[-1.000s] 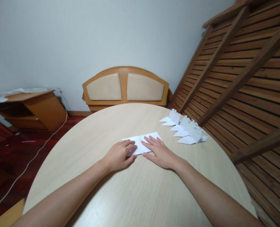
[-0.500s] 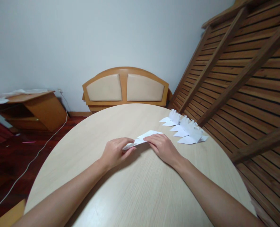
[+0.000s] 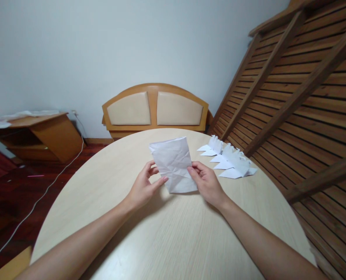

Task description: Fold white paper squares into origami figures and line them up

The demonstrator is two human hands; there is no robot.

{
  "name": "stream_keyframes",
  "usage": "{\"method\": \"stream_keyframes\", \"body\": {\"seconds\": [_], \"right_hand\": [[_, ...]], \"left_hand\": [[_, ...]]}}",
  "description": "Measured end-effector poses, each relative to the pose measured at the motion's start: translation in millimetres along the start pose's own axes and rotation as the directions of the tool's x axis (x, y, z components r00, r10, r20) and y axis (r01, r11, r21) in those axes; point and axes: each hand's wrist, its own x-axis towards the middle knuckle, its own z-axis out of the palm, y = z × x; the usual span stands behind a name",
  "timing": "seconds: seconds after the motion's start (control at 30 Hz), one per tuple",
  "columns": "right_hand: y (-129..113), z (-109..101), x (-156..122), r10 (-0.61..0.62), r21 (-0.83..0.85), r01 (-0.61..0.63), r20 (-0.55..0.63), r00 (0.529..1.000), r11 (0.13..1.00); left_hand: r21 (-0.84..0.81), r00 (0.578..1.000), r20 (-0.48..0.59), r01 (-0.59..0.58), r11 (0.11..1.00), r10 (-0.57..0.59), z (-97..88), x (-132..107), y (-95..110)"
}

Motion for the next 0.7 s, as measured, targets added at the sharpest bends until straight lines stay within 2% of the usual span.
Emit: {"method": "stream_keyframes", "body": {"seconds": [0.1,0.2,0.37,0.53,0.7], "right_hand": [[-2,4,0,0.062,0.113,-0.063,0.005,0.998,0.992],[-2,3,0,0.086,0.146,-0.086,0.008,0.996,0.986],[4,2,2,0.151,0.201,-0.157,0.048,0.987,0.967],[15,0,5,0.201,0.305,-0.220,0.094,0.975,0.926],[18,-7,6,0.208,0.202,-0.230,0.127,0.970,0.952]], "left_hand": [[-0.080,0.995,0.019,0.097,0.992,-0.095,3.3,-2,5],[-0.129,0.984,0.021,0.177,0.976,-0.176,3.5,-2,4],[-0.140,0.955,-0.039,0.285,0.948,-0.293,3.2,0,-2],[-0.189,0.954,0.002,0.294,0.937,-0.299,2.4,0,-8],[-0.195,0.960,0.028,0.280,0.940,-0.280,-1.0,0,-12]]}}
